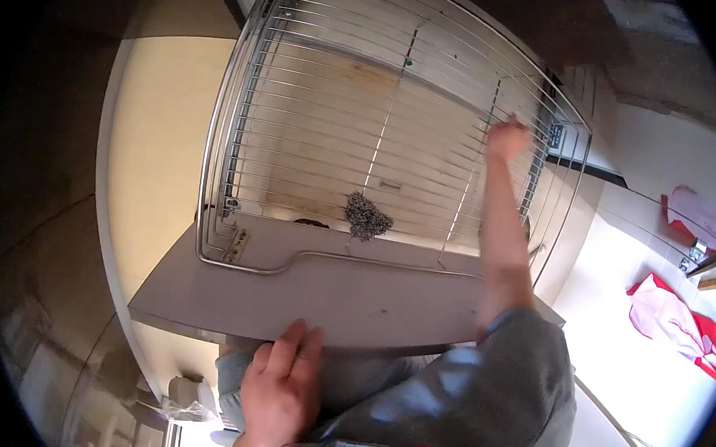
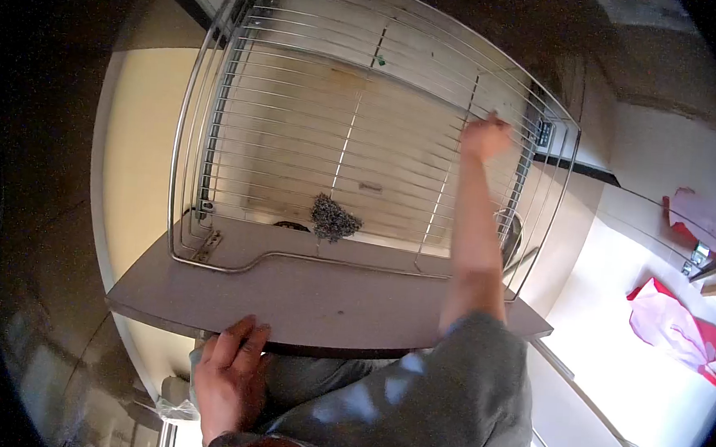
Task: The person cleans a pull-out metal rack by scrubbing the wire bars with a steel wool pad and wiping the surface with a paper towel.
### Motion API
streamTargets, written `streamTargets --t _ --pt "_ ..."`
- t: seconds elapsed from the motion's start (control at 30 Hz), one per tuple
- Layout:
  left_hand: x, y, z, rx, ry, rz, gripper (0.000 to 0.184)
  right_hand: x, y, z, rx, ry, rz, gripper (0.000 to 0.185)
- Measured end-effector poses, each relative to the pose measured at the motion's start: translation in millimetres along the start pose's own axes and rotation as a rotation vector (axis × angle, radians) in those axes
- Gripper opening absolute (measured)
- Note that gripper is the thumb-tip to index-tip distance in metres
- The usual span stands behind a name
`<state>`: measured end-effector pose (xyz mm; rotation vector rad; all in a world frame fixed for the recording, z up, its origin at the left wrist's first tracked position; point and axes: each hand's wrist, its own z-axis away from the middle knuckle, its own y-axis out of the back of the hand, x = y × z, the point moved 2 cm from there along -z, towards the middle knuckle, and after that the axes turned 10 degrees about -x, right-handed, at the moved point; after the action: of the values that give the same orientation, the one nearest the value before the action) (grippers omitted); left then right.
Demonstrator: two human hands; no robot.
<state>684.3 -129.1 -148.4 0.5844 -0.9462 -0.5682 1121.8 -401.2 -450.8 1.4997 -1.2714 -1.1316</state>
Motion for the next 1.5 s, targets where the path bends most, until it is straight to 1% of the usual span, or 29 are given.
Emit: streamTargets --t 0.07,0.1,0.17,0.23,0.27,0.3,0.37,0.47,0.53,0.57,0.6,0.63,0.7,0.73,0.77,0.8,0.87,0.9,0.93,0.97,1.03,1.1,1.2,1.23,1.3,1.33,1.4,1.43,1.5 --pt "0 0 1 -0.001 0.001 0.012 0.029 -88 22 33 0.122 0.103 0.143 0.019" --pt "0 1 1 -0.004 0.001 0.013 0.029 -104 16 34 -0.057 0.059 -0.303 0.016" --pt "-1 0 1 -0.01 -0.008 0.004 0.03 -142 -18 34 -0.209 0.117 -0.69 0.014" --pt "-1 0 2 -0.012 -0.013 -0.002 0.03 -210 -17 59 -0.108 0.24 -0.508 0.016" --pt "-1 0 2 -0.013 -0.015 -0.005 0.031 -245 8 69 -0.038 0.249 -0.383 0.016" --pt "0 0 2 -0.017 -0.017 -0.009 0.031 -250 9 70 -0.038 0.262 -0.388 0.017" --pt "2 2 2 -0.029 -0.009 -0.008 0.033 -248 14 68 -0.034 0.277 -0.39 0.019" --pt "1 3 0 -0.005 -0.034 -0.008 0.035 -186 31 57 -0.167 0.586 -0.22 0.019" --pt "2 2 2 -0.027 0.001 0.019 0.036 -125 48 40 -0.296 0.14 -0.472 0.024" --pt "3 2 2 -0.05 0.044 0.045 0.037 -73 42 32 -0.19 0.352 -0.128 0.029" --pt "3 3 2 -0.071 0.088 0.069 0.038 -4 10 15 -0.035 0.4 -0.144 0.029" --pt "2 2 2 -0.055 0.058 0.044 0.037 32 17 2 -0.1 0.158 -0.225 0.019" --pt "1 0 2 -0.03 -0.002 -0.002 0.036 57 21 -7 -0.127 0.0 -0.105 0.015" --pt "1 0 2 -0.033 -0.003 -0.001 0.037 61 18 -8 -0.085 0.079 0.093 0.015" --pt "1 0 2 -0.034 -0.005 -0.002 0.037 62 13 -9 -0.039 0.159 0.29 0.014" --pt "0 0 2 -0.036 -0.006 -0.002 0.037 55 -8 -9 -0.118 0.035 -0.136 0.016" --pt "0 0 3 -0.033 -0.007 -0.014 0.037 -61 11 33 0.006 0.047 -0.337 0.019" --pt "-1 -1 4 -0.035 -0.009 -0.019 0.037 -114 28 49 -0.122 0.177 -0.356 0.02" --pt "-1 -2 4 -0.038 -0.008 -0.016 0.038 -159 25 60 -0.162 0.133 -0.469 0.023" --pt "0 -2 5 -0.041 -0.007 -0.013 0.039 -200 24 73 -0.14 0.167 -0.624 0.022" --pt "0 -1 5 -0.065 0.019 0.008 0.038 -257 24 89 -0.113 0.375 -0.443 0.022" --pt "2 4 4 -0.103 0.072 0.044 0.036 -253 23 89 -0.276 0.344 -0.496 0.021" --pt "-2 5 8 -0.131 0.024 0.033 0.039 -199 22 77 -0.353 0.298 -0.616 0.02" --pt "-4 3 11 -0.136 0.018 0.053 0.041 -160 23 72 -0.341 0.178 -0.633 0.019" --pt "-7 1 14 -0.145 -0.005 0.084 0.044 -79 15 56 -0.169 -0.195 -0.69 0.02" --pt "-7 1 15 -0.156 0.002 0.087 0.045 -46 0 50 -0.028 -0.184 -0.486 0.019" --pt "-7 3 18 -0.186 0.01 0.098 0.047 -65 11 51 -0.113 0.095 -0.332 0.023" --pt "-8 2 19 -0.167 -0.013 0.103 0.047 -88 17 54 -0.152 0.235 -0.26 0.028" --pt "-11 0 24 -0.14 -0.049 0.105 0.048 -165 33 75 -0.125 0.374 -0.294 0.038"
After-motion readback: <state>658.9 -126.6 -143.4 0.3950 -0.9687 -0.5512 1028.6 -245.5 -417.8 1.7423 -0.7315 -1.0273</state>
